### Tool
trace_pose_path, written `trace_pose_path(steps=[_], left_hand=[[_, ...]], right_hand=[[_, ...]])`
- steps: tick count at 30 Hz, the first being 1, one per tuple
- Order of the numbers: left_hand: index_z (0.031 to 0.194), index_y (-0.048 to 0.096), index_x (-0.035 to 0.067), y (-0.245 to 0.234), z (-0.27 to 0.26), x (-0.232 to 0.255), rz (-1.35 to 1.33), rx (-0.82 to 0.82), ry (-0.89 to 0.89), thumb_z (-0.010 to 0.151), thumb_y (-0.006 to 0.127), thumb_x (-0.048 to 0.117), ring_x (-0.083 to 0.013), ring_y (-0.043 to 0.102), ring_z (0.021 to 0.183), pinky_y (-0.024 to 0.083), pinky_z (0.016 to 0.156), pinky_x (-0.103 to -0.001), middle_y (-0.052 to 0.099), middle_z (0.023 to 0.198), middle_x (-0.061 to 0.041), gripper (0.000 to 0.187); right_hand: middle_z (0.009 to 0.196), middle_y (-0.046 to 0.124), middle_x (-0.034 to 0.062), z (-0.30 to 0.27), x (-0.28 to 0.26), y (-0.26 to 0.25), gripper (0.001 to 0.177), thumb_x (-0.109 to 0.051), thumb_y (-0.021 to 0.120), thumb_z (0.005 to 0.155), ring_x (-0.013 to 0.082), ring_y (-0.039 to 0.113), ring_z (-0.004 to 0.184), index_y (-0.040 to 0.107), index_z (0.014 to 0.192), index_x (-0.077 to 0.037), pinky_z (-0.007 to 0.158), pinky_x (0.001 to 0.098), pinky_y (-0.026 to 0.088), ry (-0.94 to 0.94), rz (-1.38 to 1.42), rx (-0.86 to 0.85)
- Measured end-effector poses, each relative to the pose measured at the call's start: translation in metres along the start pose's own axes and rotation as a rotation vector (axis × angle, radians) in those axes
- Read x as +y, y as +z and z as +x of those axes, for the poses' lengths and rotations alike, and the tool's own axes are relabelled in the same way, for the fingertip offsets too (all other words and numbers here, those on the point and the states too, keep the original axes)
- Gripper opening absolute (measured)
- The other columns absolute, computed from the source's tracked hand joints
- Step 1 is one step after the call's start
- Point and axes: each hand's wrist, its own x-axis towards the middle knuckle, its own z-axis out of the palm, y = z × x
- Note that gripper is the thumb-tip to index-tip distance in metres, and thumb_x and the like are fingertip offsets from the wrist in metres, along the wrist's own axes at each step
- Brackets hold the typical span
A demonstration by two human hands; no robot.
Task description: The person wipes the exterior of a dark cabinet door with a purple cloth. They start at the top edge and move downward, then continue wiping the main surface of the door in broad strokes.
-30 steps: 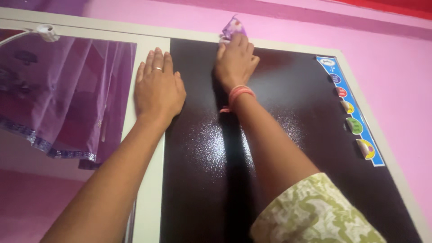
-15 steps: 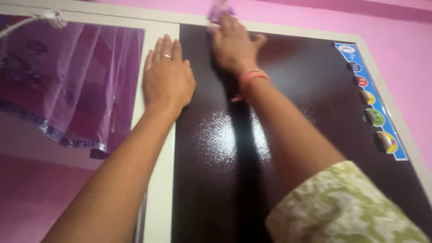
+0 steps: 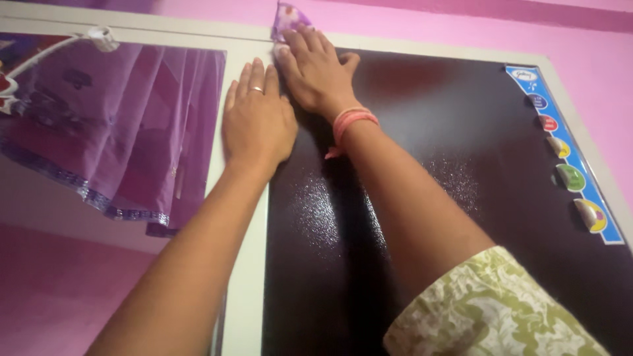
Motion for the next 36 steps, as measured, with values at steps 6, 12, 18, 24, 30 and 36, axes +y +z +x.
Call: trace_pose_path(steps=[6, 12, 18, 24, 30, 36], left_hand=[[0.148, 0.047, -0.002, -0.001, -0.002, -0.001, 0.001, -0.011, 0.000, 0.102, 0.048, 0.027, -0.0323, 0.033, 0.148, 0.024, 0.121, -0.044, 0.042, 0.157, -0.021, 0.055], [0.149, 0.046, 0.000, 0.001, -0.002, 0.002, 0.005, -0.018, -0.027, 0.103, 0.047, 0.028, -0.0304, 0.032, 0.149, 0.023, 0.122, -0.043, 0.040, 0.158, -0.020, 0.054], [0.147, 0.046, -0.001, 0.000, -0.002, 0.004, -0.011, -0.019, -0.027, 0.101, 0.049, 0.027, -0.0308, 0.033, 0.148, 0.023, 0.121, -0.043, 0.041, 0.157, -0.020, 0.054], [0.142, 0.052, -0.004, -0.004, -0.007, 0.003, -0.034, 0.015, -0.049, 0.100, 0.050, 0.011, -0.0352, 0.039, 0.146, 0.030, 0.122, -0.043, 0.047, 0.153, -0.024, 0.045], [0.134, 0.057, -0.005, -0.001, -0.011, -0.001, 0.000, 0.047, -0.029, 0.094, 0.051, 0.000, -0.0345, 0.047, 0.140, 0.038, 0.116, -0.041, 0.053, 0.147, -0.022, 0.040], [0.135, 0.057, -0.004, -0.011, -0.025, -0.007, -0.032, 0.005, 0.001, 0.099, 0.050, 0.002, -0.0344, 0.048, 0.141, 0.040, 0.115, -0.040, 0.055, 0.146, -0.020, 0.037]], right_hand=[[0.164, 0.035, 0.0042, -0.009, 0.074, -0.029, 0.059, -0.054, 0.031, 0.106, 0.0193, 0.033, 0.148, 0.037, 0.156, -0.022, 0.111, 0.0693, 0.015, 0.053, -0.055, 0.074], [0.162, 0.035, 0.0068, -0.037, 0.148, -0.057, 0.056, -0.045, 0.028, 0.106, 0.0243, 0.031, 0.151, 0.038, 0.155, -0.019, 0.110, 0.0795, 0.011, 0.382, -0.092, 0.081], [0.166, 0.026, 0.0059, -0.012, 0.093, -0.024, 0.061, -0.048, 0.029, 0.106, 0.0219, 0.023, 0.153, 0.032, 0.158, -0.016, 0.107, 0.0786, 0.014, 0.268, -0.097, 0.122], [0.167, 0.030, 0.0049, -0.010, 0.023, -0.002, 0.060, -0.050, 0.030, 0.105, 0.0198, 0.029, 0.154, 0.042, 0.155, -0.020, 0.113, 0.0670, 0.022, -0.180, 0.007, -0.078], [0.163, 0.032, 0.0101, -0.010, 0.024, -0.016, 0.058, -0.047, 0.032, 0.107, 0.0304, 0.025, 0.151, 0.042, 0.152, -0.012, 0.099, 0.0715, 0.020, -0.035, -0.128, 0.195], [0.165, 0.040, 0.0055, -0.051, -0.002, -0.019, 0.051, -0.046, 0.035, 0.106, 0.0187, 0.038, 0.152, 0.048, 0.149, -0.023, 0.108, 0.0602, 0.026, -0.359, 0.085, 0.014]])
